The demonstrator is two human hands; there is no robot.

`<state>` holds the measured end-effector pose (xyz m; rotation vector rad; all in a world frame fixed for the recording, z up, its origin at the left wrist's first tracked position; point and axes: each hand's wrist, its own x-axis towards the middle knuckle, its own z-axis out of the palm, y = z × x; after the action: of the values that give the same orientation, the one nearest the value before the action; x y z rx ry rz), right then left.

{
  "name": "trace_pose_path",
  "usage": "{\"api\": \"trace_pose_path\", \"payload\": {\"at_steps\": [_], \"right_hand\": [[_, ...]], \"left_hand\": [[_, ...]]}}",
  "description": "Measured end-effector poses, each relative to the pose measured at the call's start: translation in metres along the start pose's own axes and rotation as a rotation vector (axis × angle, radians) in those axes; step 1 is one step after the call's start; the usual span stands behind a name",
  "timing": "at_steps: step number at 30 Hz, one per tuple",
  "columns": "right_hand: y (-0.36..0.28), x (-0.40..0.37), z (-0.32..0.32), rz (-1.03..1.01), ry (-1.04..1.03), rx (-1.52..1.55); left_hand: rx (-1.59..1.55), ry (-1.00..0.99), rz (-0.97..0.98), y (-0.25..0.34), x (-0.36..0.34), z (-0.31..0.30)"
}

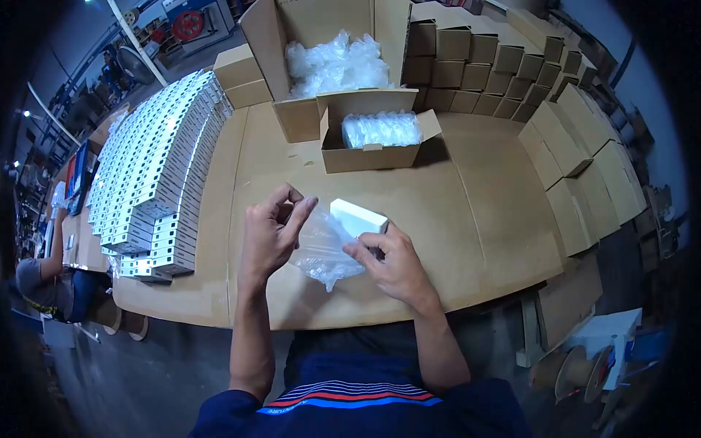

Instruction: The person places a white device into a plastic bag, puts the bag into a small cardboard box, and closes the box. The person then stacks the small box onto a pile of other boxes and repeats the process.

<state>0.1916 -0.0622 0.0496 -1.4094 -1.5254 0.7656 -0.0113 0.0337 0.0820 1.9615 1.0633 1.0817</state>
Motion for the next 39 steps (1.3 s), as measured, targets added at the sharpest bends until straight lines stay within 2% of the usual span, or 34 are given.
{"api": "trace_pose_path", "payload": {"at_steps": [2, 3, 5, 6, 9, 11, 13, 17, 18, 21, 22, 25, 27, 28, 29, 31, 32, 35, 36, 39], "right_hand": [[0.002, -0.006, 0.000, 0.002, -0.034, -0.006], [0.003, -0.008, 0.001, 0.006, -0.052, -0.009], [0.010, -0.012, 0.006, 0.021, 0.019, 0.063], [0.013, -0.013, 0.008, 0.023, 0.051, 0.073], [0.021, -0.015, 0.014, -0.012, 0.148, 0.106], [0.029, -0.015, 0.020, -0.025, 0.194, 0.150], [0.042, -0.014, 0.029, -0.018, 0.214, 0.219], [0.046, -0.010, 0.036, 0.041, 0.234, 0.195], [0.046, -0.009, 0.036, 0.051, 0.227, 0.180], [0.044, -0.006, 0.043, 0.075, 0.303, 0.295], [0.042, -0.006, 0.046, 0.081, 0.347, 0.359], [0.048, -0.008, 0.053, 0.124, 0.410, 0.312], [0.047, -0.007, 0.059, 0.082, 0.414, 0.307], [0.042, -0.007, 0.059, 0.093, 0.406, 0.279], [0.038, -0.007, 0.059, 0.097, 0.397, 0.251], [0.033, -0.009, 0.056, 0.107, 0.399, 0.283], [0.033, -0.010, 0.055, 0.113, 0.405, 0.299], [0.043, -0.014, 0.053, 0.077, 0.393, 0.287], [0.043, -0.014, 0.052, 0.056, 0.395, 0.304], [0.044, -0.014, 0.053, -0.005, 0.370, 0.332]], "left_hand": [[-0.053, -0.062, -0.066, 0.006, 0.001, -0.006], [-0.107, -0.025, -0.099, 0.004, 0.002, -0.007], [-0.214, 0.048, -0.168, -0.003, 0.006, -0.009], [-0.275, 0.022, -0.208, -0.005, 0.007, -0.015], [-0.506, 0.105, 0.006, -0.027, -0.001, -0.002], [-0.451, 0.074, 0.001, -0.042, -0.009, 0.007], [-0.371, 0.099, -0.129, -0.034, -0.014, 0.009], [-0.262, 0.156, 0.079, -0.056, -0.010, 0.012], [-0.256, 0.097, 0.023, -0.058, -0.015, 0.005], [-0.354, 0.692, 0.305, -0.065, -0.007, 0.027], [-0.423, 0.668, 0.185, -0.067, -0.020, 0.029], [-1.018, 0.338, -0.253, -0.072, -0.058, 0.046], [-0.809, 0.216, -0.313, -0.041, -0.068, 0.059], [-0.836, 0.123, -0.390, -0.034, -0.067, 0.058], [-0.831, 0.156, -0.427, -0.035, -0.068, 0.059], [-0.819, 0.220, -0.489, -0.036, -0.067, 0.061], [-0.834, 0.338, -0.408, -0.033, -0.064, 0.064], [-0.806, 0.275, -0.321, -0.064, -0.078, 0.054], [-0.869, 0.292, -0.297, -0.054, -0.073, 0.052], [-0.872, 0.161, -0.276, -0.044, -0.068, 0.049]]}}
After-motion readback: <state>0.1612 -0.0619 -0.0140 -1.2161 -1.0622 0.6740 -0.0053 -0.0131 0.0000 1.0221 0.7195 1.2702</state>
